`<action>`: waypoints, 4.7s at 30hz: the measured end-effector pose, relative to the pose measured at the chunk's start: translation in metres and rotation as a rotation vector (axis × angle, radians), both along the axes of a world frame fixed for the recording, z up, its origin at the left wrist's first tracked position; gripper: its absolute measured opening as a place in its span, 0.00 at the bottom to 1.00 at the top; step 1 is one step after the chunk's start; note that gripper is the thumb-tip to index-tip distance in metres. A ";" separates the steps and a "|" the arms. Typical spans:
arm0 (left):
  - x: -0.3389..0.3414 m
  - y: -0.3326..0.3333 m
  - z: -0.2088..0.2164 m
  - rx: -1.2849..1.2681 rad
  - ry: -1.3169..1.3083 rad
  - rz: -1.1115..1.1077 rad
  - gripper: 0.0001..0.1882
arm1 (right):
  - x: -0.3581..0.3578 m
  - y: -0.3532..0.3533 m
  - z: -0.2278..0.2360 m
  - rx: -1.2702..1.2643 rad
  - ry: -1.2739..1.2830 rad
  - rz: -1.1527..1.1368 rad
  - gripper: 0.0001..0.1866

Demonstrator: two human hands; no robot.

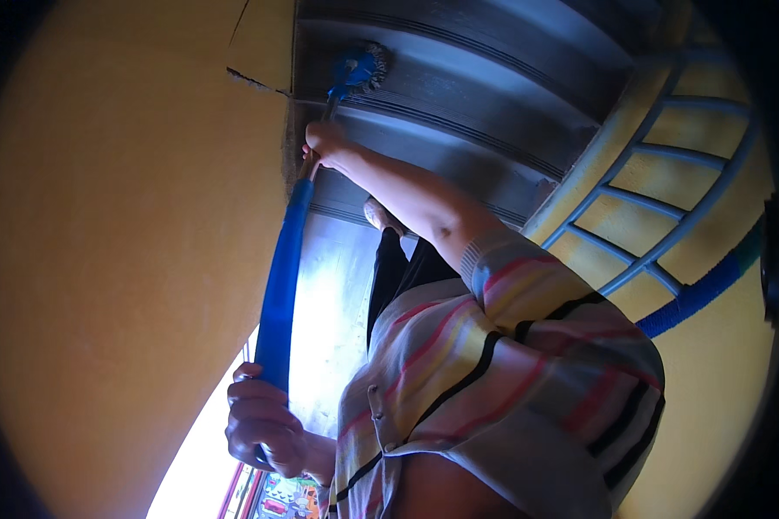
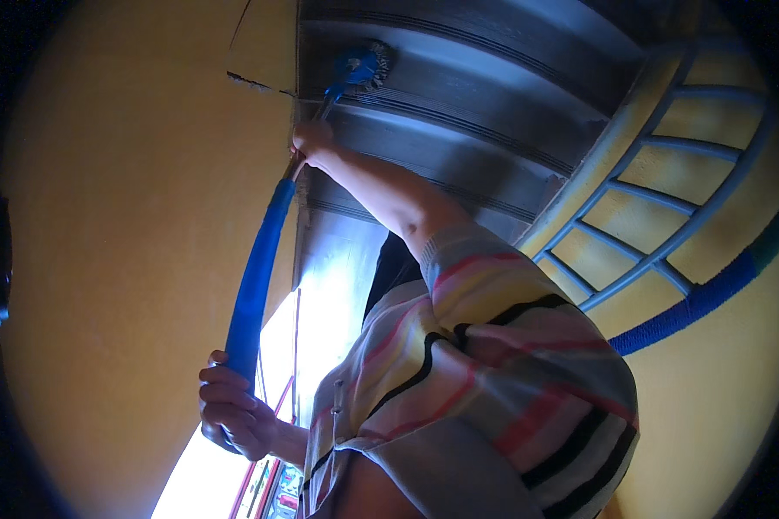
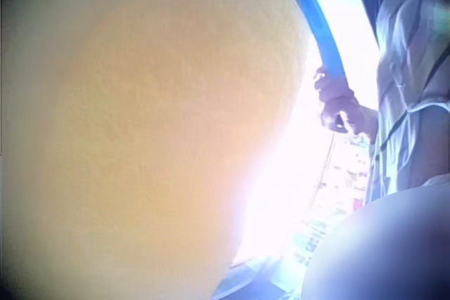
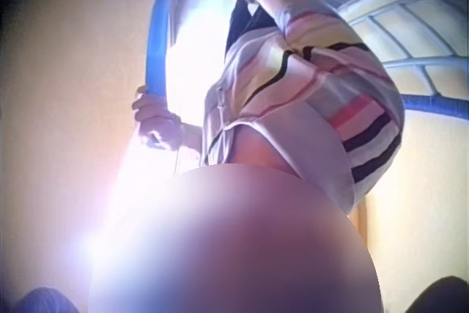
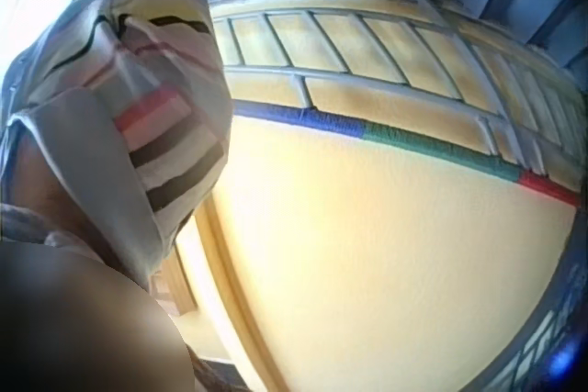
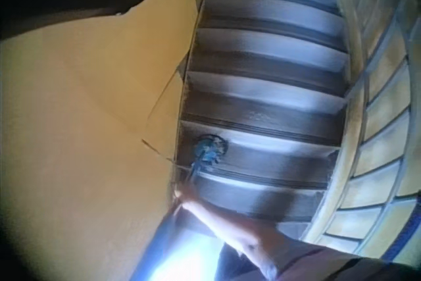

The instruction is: The person mops a spiral staircase using a blue mop, moving from the top of the stairs downwards. They systematically clean each step and the landing area, ensuring the entire surface is covered.

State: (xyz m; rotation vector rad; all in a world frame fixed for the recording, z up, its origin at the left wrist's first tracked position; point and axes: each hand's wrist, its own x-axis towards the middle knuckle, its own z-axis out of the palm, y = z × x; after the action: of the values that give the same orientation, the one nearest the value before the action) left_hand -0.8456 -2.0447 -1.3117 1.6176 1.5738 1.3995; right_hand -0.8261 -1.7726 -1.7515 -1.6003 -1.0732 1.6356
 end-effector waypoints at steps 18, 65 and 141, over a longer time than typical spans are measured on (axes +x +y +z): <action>0.015 -0.055 0.131 0.390 -0.079 0.203 0.11 | 0.003 -0.153 0.227 -0.770 0.682 0.221 0.05; -0.029 -0.092 0.100 0.417 0.330 0.911 0.10 | -0.052 -0.162 0.251 -0.899 0.666 0.350 0.07; -0.097 -0.213 -0.092 0.075 -0.023 0.190 0.19 | -0.111 -0.225 -0.004 -0.621 0.864 -0.561 0.05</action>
State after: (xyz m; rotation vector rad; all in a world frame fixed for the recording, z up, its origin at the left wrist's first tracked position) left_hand -0.9427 -2.2573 -1.4037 1.5201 1.7175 1.5864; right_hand -0.9374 -1.9979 -1.7557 -1.1187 0.3255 2.0041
